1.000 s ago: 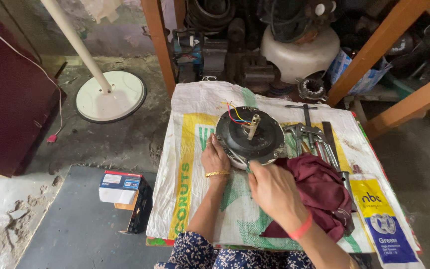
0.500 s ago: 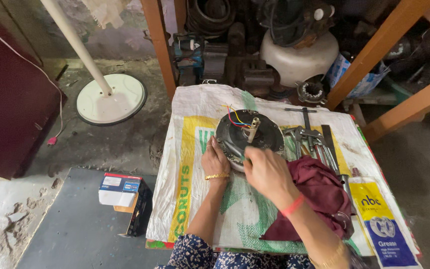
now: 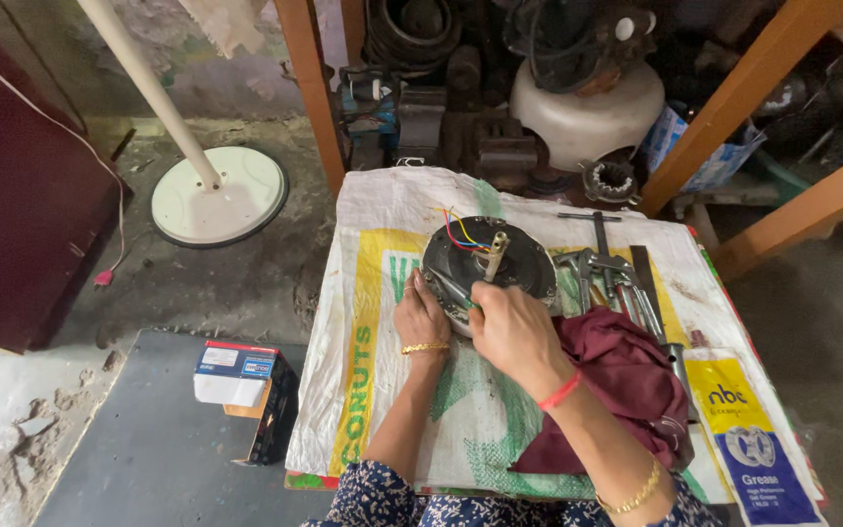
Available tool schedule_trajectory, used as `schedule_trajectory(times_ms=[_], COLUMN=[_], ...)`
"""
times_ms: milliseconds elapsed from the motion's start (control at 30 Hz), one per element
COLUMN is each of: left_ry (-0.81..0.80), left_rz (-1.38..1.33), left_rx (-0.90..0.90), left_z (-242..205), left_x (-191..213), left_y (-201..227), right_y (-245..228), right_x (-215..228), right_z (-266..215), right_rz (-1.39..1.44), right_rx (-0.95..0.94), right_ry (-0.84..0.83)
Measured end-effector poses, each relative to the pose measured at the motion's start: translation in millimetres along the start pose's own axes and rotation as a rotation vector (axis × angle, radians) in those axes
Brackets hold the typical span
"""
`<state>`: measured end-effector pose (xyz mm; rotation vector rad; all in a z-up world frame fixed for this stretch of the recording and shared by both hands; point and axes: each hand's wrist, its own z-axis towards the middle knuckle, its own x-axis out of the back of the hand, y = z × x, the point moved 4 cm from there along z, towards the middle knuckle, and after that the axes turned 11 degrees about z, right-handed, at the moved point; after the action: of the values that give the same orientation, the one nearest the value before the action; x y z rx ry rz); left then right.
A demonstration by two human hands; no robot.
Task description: The person wipes a circular electrical component with a maroon cloth, then uses a screwdriver to scrape residue from the component's surface. The person continues to wipe and scrape the component repeatedly.
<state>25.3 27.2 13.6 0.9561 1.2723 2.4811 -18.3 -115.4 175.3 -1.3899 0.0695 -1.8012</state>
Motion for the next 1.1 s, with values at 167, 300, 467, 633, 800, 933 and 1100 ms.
schedule_trajectory(times_ms=[167,300,467,633,800,933,1100], left_ry=[0.001,-0.011,0.024,0.008,-0.006,-0.022,-0.083], left_rz=[-0.011,-0.019,-0.007,-0.002,-0.007,-0.003,-0.001], left_rx=[-0.002,0.014,-0.018,0.001,-0.002,0.022,0.134], left_z=[-2,-1,0,-1,-1,2,3], left_x=[4,2,2,1,-1,-1,2], left_y=[3,3,2,2,-1,-1,-2], right_y=[-4,-4,-1,-9,-5,0,-4], right_x=[13,-2,-11,13,-3,-25,-7], right_z=[-33,-8,17,-19,-11,20,-1], right_rz=[0.000,-0.026,-0.032,-0.011,-0.062,-0.061,-0.025], right_rx=[-0.116,0.004,0.021,-0.043,-0.046,0.031,0.081], right_ry=[-0.125,-0.036,-0.016,-0.062,-0.074,-0.009,0.070])
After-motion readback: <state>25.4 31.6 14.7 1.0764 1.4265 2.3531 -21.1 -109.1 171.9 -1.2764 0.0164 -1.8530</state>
